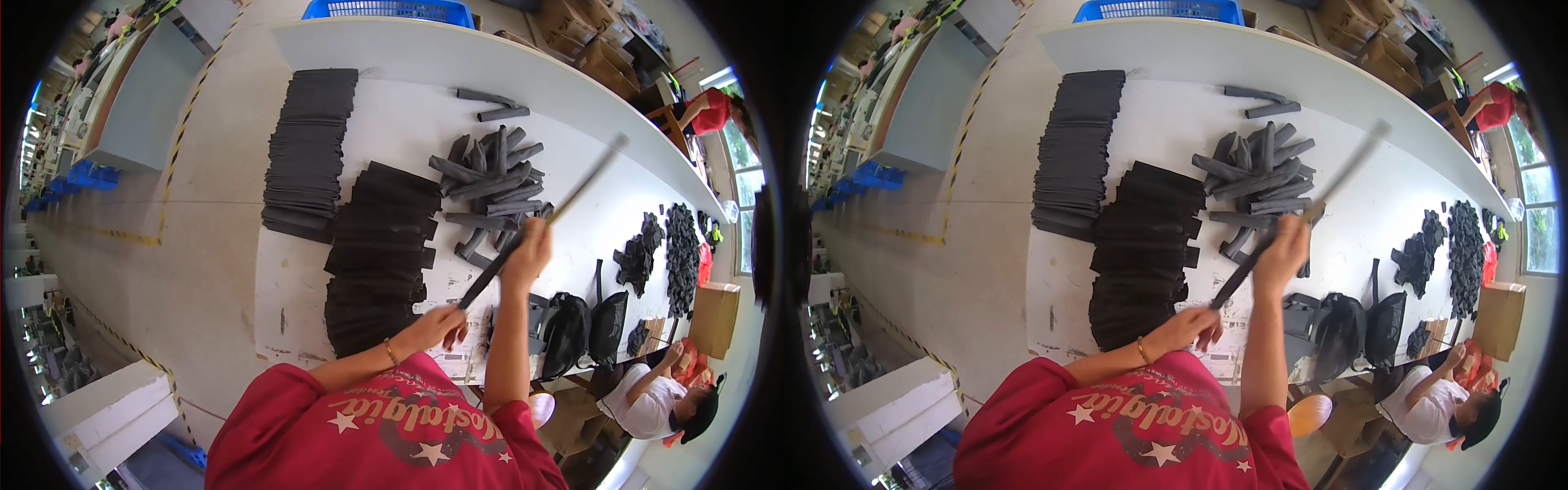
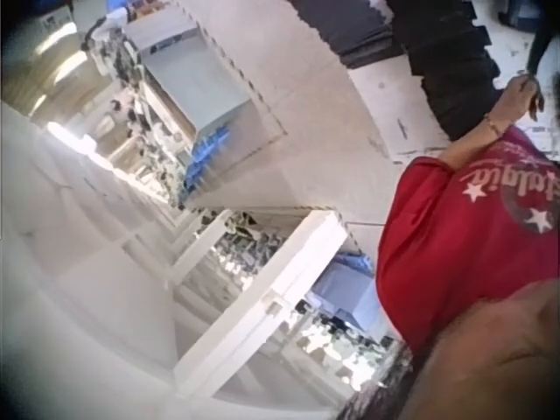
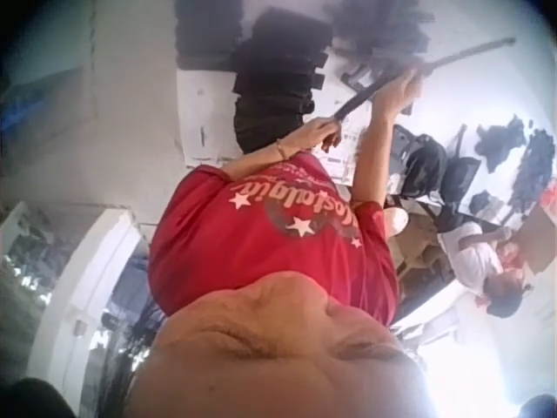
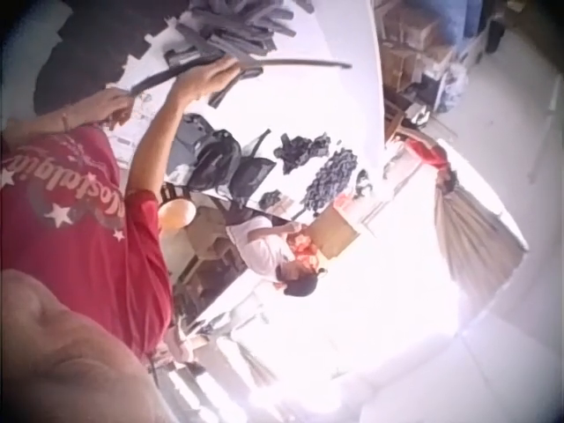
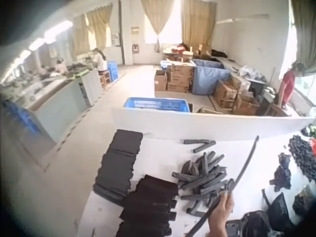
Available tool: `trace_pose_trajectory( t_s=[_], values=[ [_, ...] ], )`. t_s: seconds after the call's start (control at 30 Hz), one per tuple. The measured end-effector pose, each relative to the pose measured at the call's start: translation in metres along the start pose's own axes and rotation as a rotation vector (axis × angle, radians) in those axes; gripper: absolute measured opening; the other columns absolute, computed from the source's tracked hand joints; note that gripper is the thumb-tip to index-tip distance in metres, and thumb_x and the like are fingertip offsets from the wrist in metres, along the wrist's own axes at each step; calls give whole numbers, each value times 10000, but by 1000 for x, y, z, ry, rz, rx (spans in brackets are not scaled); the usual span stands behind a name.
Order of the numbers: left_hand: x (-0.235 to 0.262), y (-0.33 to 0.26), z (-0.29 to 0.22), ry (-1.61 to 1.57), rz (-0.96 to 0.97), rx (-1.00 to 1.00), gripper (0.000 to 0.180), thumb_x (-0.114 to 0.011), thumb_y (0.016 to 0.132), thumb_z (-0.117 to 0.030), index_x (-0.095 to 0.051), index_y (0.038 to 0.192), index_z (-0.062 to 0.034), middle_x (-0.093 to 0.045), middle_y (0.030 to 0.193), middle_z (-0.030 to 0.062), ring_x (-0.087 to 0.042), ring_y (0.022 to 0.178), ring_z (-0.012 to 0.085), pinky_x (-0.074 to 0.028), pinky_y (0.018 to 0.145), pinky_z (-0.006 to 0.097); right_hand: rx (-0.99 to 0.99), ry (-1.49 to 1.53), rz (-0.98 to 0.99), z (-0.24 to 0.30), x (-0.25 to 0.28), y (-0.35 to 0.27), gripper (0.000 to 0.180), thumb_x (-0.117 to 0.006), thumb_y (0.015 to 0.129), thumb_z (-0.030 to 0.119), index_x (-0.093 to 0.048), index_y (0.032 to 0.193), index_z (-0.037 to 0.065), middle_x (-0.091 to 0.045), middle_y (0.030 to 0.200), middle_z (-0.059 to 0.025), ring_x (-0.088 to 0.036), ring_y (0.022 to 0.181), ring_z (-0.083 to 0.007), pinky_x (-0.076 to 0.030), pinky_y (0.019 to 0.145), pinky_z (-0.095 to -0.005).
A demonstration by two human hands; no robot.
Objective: Assembling black foam components using a wooden stick for alignment and pressing.
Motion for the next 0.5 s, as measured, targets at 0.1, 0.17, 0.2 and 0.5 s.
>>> trace_pose_trajectory(
  t_s=[0.1,0.17,0.2,0.5],
  values=[
    [16,-32,62,127,68,217,345,-380,991,-184,-525,722,-23,-582,644,58,-546,513,107,-461,510,247,-122,40,92,25,-1,25,282,-501,985,289,-533,772,107,-420,600,69,-341,481,-21,-258,420,-193],
    [48,-24,5,239,-274,-86,344,-399,983,-204,-513,712,-27,-549,639,47,-523,551,77,-422,521,241,-172,13,234,12,-5,22,263,-527,975,280,-536,775,109,-405,594,74,-327,472,-16,-240,416,-186],
    [61,-19,-35,141,-437,-325,297,-431,982,-191,-519,751,-27,-544,703,34,-518,655,65,-418,577,231,-204,-44,295,19,-11,8,247,-554,963,270,-539,778,107,-392,587,79,-305,463,-12,-218,411,-187],
    [61,52,-120,-80,-421,-492,151,-652,890,-141,-586,949,-19,-569,837,-30,-511,742,38,-415,664,178,-197,172,500,-3,-38,-66,107,-611,915,140,-598,850,56,-437,618,84,-334,493,-2,-230,435,-180]
  ],
)
Point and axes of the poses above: each hand's wrist, its own y-axis towards the middle knuckle, its own x-axis out of the back of the hand, z = x × y, the point moved 7 cm from there along y, towards the middle knuckle
